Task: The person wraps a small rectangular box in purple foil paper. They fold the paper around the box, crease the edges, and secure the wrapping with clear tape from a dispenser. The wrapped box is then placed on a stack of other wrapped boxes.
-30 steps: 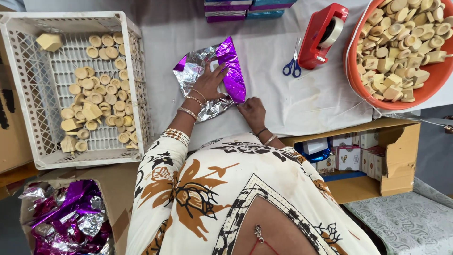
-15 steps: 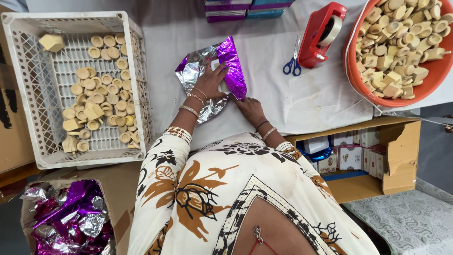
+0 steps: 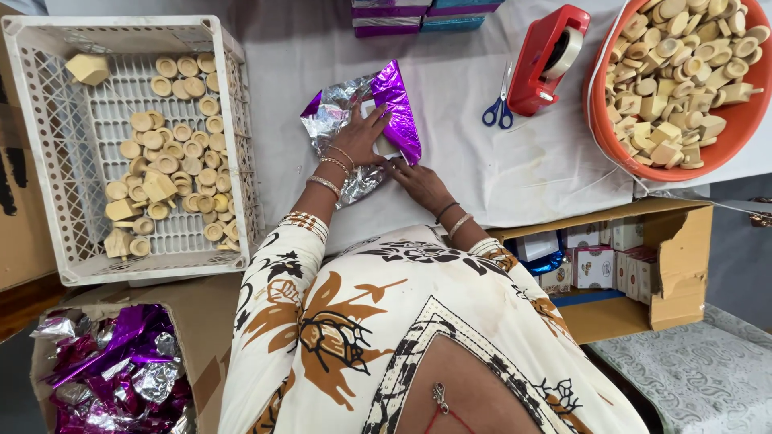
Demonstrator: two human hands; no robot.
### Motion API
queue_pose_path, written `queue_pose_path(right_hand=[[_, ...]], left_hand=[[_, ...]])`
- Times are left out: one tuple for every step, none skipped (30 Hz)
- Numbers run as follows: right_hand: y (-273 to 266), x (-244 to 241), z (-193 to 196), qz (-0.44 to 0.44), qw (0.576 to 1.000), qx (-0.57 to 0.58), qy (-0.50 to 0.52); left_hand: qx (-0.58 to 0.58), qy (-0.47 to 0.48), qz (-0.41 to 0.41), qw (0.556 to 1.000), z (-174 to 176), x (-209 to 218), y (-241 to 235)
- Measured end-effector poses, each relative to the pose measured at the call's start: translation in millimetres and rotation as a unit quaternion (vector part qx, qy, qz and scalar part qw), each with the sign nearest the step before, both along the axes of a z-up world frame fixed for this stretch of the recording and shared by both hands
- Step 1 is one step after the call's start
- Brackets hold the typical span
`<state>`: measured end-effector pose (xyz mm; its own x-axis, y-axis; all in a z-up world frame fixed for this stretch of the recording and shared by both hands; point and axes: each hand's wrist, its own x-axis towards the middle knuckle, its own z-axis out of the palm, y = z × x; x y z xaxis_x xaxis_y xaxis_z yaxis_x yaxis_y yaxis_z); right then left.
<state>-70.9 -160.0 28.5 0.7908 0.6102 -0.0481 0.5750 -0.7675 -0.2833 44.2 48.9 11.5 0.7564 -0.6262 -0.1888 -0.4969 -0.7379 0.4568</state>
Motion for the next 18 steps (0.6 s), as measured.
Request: queue_pose_path(right_hand=[[-1.6, -1.3, 1.1, 0.000, 1.000, 0.000, 0.002], [-3.1, -1.0, 2.3, -0.009, 1.000, 0.009, -0.016], [-4.6, -0.7, 3.6, -0.018, 0.999, 0.018, -0.035], [-9.9, -3.3, -4.9, -0.019, 0.999, 0.018, -0.034], [-15.2, -6.0, -13.4, -0.031, 0.999, -0.011, -0.017], [-20.0, -9.0, -22.1, -0.042, 0.998, -0.040, 0.001], [-20.6, -12.0, -17.2, -0.042, 0.998, -0.040, 0.002], [-21.0, -12.9, -12.3, -0.027, 0.999, -0.028, -0.031], [-21.5, -13.7, -7.3, -0.012, 0.998, -0.016, -0.063], [-21.5, -16.1, -7.9, -0.012, 0.998, -0.016, -0.062], [-21.6, -18.4, -8.6, -0.006, 0.999, -0.014, -0.053], [-21.9, -19.8, -9.1, -0.001, 0.999, -0.011, -0.044], [-22.6, -20.0, -10.4, -0.001, 0.999, -0.012, -0.044], [-23.2, -20.5, -11.7, -0.026, 0.999, -0.030, -0.032], [-23.8, -21.0, -13.1, -0.051, 0.997, -0.048, -0.021], [-22.9, -21.2, -9.6, -0.052, 0.997, -0.049, -0.020], [-22.1, -21.3, -6.0, -0.075, 0.996, -0.048, -0.019], [-21.5, -20.4, -2.3, -0.099, 0.994, -0.048, -0.019]], left_hand=[[0.000, 0.002, 0.000, 1.000, 2.9, -1.3, 0.0], [-0.006, 0.000, -0.001, 1.000, 6.3, -0.8, 0.0], [-0.011, -0.002, -0.001, 1.000, 9.8, -0.3, 0.0], [-0.012, -0.002, -0.002, 1.000, 3.5, 0.0, 0.3], [-0.015, -0.015, -0.007, 1.000, -2.8, 0.1, 0.7], [-0.018, -0.029, -0.012, 0.999, -9.3, -0.2, 1.6], [-0.019, -0.028, -0.012, 0.999, -5.8, -1.6, 1.0], [-0.007, -0.018, -0.008, 1.000, -1.9, -1.2, 0.6], [0.005, -0.007, -0.005, 1.000, 2.1, -0.8, 0.3], [0.005, -0.007, -0.005, 1.000, 1.2, -0.2, 0.7], [0.000, -0.005, -0.010, 1.000, 0.2, 0.3, 1.1], [-0.006, -0.003, -0.015, 1.000, -0.6, 2.0, 1.2], [-0.006, -0.003, -0.016, 1.000, -0.7, 2.2, 0.8], [-0.009, -0.001, -0.012, 1.000, -0.9, 1.9, 0.7], [-0.011, 0.001, -0.009, 1.000, -1.2, 1.5, 0.6], [-0.011, 0.002, -0.009, 1.000, -5.0, 0.6, 1.5], [-0.025, -0.042, -0.017, 0.999, -8.7, -0.3, 2.2], [-0.038, -0.087, -0.025, 0.995, -12.0, 0.1, 2.7]])
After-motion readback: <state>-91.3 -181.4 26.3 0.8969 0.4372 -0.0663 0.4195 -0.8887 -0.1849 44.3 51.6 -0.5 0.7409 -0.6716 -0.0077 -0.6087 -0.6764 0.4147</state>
